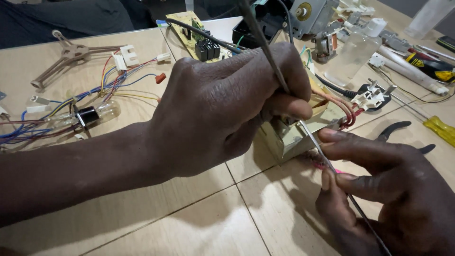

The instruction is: Cleaning and inspecting a transformer component using a toothbrush and a metal probe on a workbench.

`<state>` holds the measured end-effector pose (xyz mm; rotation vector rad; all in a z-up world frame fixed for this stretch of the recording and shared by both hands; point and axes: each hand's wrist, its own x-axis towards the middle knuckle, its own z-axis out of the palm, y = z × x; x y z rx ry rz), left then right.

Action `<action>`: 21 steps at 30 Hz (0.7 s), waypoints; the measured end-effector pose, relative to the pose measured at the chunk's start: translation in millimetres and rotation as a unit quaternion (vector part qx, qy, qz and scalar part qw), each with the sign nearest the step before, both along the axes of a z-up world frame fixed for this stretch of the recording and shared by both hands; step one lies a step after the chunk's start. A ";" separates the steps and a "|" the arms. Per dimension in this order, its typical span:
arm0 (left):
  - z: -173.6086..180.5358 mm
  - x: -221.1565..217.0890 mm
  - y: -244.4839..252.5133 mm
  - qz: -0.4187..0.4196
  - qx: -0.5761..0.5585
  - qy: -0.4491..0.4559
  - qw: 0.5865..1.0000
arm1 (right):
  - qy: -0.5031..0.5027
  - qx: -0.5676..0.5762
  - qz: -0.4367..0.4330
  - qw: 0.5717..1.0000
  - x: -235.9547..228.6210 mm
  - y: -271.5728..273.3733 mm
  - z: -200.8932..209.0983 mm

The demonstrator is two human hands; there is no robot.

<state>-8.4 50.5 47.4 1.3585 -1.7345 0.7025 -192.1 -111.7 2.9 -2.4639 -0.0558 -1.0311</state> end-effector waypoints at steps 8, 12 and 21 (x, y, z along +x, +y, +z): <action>0.4 2.8 2.6 -0.030 0.005 0.005 1.000 | 0.004 -0.013 0.078 0.997 0.5 -17.5 -5.9; 1.4 1.3 3.6 -0.029 0.028 0.017 0.999 | 0.023 -0.019 -0.008 1.000 1.5 -15.1 -3.3; -0.2 4.2 2.5 -0.025 0.017 0.011 0.999 | -0.025 -0.051 0.049 0.997 1.5 -5.9 -3.1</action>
